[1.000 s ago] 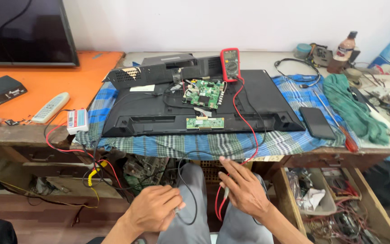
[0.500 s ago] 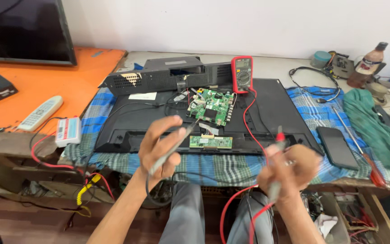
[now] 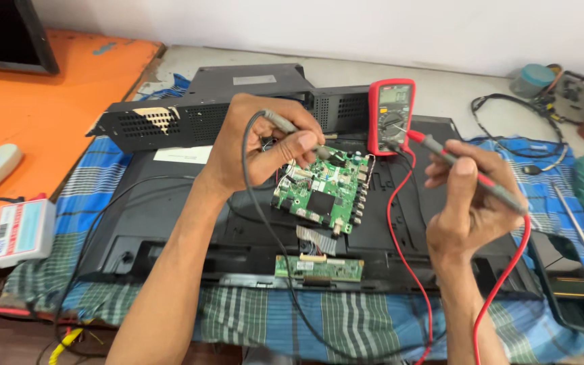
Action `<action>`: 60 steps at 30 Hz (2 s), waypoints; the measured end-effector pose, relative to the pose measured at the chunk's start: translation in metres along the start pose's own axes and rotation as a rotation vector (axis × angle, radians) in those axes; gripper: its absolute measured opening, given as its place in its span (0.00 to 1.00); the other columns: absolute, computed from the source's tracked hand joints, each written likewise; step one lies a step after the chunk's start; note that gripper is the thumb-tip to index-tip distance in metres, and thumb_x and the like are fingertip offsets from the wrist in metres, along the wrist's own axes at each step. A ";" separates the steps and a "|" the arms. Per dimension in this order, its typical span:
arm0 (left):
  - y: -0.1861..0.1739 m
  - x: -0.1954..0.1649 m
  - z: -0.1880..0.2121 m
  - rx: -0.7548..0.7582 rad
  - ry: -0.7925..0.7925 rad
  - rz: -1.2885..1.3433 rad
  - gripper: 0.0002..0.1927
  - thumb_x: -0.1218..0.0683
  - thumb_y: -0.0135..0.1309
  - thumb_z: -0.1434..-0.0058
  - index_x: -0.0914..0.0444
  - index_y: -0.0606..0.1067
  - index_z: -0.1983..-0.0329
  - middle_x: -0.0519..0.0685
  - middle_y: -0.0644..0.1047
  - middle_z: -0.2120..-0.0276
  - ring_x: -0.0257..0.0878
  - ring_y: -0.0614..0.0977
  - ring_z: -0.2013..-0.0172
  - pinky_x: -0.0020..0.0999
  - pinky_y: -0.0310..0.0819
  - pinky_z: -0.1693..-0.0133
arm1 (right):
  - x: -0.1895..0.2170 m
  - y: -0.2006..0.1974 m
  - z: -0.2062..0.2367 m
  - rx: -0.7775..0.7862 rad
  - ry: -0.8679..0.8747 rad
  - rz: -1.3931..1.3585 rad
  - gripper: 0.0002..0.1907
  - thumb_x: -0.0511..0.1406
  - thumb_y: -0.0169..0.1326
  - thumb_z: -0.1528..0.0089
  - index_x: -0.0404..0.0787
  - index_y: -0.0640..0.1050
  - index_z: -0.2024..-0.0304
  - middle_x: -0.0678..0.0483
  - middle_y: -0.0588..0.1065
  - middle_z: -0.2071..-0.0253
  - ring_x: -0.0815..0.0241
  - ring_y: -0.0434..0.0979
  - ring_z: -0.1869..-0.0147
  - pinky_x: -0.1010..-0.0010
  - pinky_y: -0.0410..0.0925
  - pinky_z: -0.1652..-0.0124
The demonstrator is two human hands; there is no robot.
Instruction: The person sits at a repair bench with a disassembled TV lying face down. They lift the speaker panel aside, then use multimeter probes to test points on the green mainboard, repositioning the board and probes repeatedly while reading the meter.
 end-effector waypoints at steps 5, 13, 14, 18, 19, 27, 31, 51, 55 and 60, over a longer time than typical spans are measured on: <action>0.004 0.007 -0.004 0.061 -0.015 -0.030 0.07 0.58 0.56 0.32 0.68 0.78 0.64 0.50 0.81 0.69 0.35 0.83 0.70 0.28 0.77 0.67 | -0.034 0.033 -0.006 0.129 0.130 0.059 0.09 0.29 0.51 0.25 0.26 0.79 0.54 0.47 0.78 0.63 0.63 0.79 0.64 0.78 0.73 0.64; 0.009 0.018 0.019 0.122 -0.049 -0.201 0.04 0.59 0.57 0.39 0.64 0.77 0.69 0.48 0.78 0.73 0.40 0.80 0.74 0.32 0.72 0.70 | -0.048 0.032 0.013 0.287 0.320 0.223 0.07 0.28 0.52 0.33 0.29 0.81 0.60 0.47 0.79 0.66 0.64 0.80 0.67 0.78 0.71 0.68; 0.011 0.023 0.020 0.135 -0.087 -0.175 0.04 0.59 0.57 0.40 0.64 0.77 0.70 0.48 0.78 0.74 0.39 0.80 0.75 0.32 0.71 0.71 | -0.050 0.034 0.015 0.291 0.340 0.217 0.08 0.28 0.52 0.33 0.29 0.81 0.61 0.48 0.79 0.66 0.64 0.80 0.67 0.78 0.71 0.68; 0.018 0.041 0.020 0.158 -0.161 -0.130 0.04 0.59 0.57 0.40 0.64 0.76 0.70 0.47 0.77 0.76 0.38 0.80 0.77 0.31 0.72 0.73 | -0.053 0.035 0.014 0.318 0.372 0.288 0.07 0.29 0.53 0.36 0.30 0.82 0.63 0.49 0.80 0.69 0.64 0.79 0.70 0.78 0.70 0.71; 0.018 0.044 0.019 0.158 -0.167 -0.131 0.04 0.58 0.57 0.40 0.64 0.76 0.70 0.47 0.77 0.76 0.37 0.79 0.77 0.31 0.72 0.73 | -0.054 0.035 0.013 0.330 0.363 0.299 0.07 0.29 0.53 0.36 0.30 0.82 0.63 0.49 0.80 0.69 0.64 0.79 0.70 0.78 0.70 0.71; 0.020 0.064 0.026 0.166 -0.292 -0.040 0.06 0.58 0.55 0.38 0.65 0.77 0.70 0.45 0.79 0.78 0.33 0.85 0.77 0.27 0.77 0.74 | -0.058 0.032 0.018 0.338 0.372 0.266 0.07 0.29 0.53 0.36 0.31 0.82 0.64 0.50 0.79 0.71 0.66 0.78 0.71 0.80 0.69 0.72; 0.016 0.063 0.025 0.160 -0.209 -0.081 0.06 0.59 0.56 0.38 0.66 0.77 0.70 0.48 0.79 0.77 0.35 0.83 0.77 0.28 0.75 0.73 | -0.055 0.035 0.018 0.349 0.357 0.250 0.08 0.28 0.53 0.36 0.30 0.82 0.64 0.50 0.78 0.72 0.66 0.77 0.71 0.80 0.66 0.73; 0.013 0.063 0.022 0.180 -0.291 -0.063 0.06 0.59 0.57 0.41 0.67 0.77 0.71 0.49 0.79 0.77 0.38 0.83 0.77 0.31 0.74 0.74 | -0.056 0.044 0.019 0.438 0.362 0.258 0.07 0.27 0.53 0.38 0.32 0.82 0.66 0.54 0.78 0.74 0.71 0.71 0.73 0.79 0.61 0.75; 0.013 0.061 0.020 0.186 -0.257 -0.092 0.06 0.58 0.57 0.43 0.67 0.77 0.71 0.50 0.80 0.76 0.41 0.82 0.77 0.33 0.73 0.73 | -0.054 0.044 0.018 0.454 0.320 0.268 0.07 0.27 0.53 0.39 0.33 0.82 0.68 0.53 0.78 0.75 0.69 0.71 0.75 0.77 0.62 0.74; 0.013 0.062 0.020 0.176 -0.256 -0.110 0.06 0.57 0.57 0.43 0.66 0.78 0.71 0.50 0.80 0.76 0.42 0.82 0.77 0.34 0.73 0.73 | -0.055 0.045 0.016 0.456 0.255 0.270 0.06 0.27 0.54 0.40 0.34 0.82 0.68 0.53 0.78 0.75 0.69 0.74 0.74 0.76 0.65 0.73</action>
Point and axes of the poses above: each hand's wrist, its own z-axis away from the middle knuckle, its own y-axis out of the palm, x = y × z, the point moved 4 cm from there along -z, towards the middle knuckle
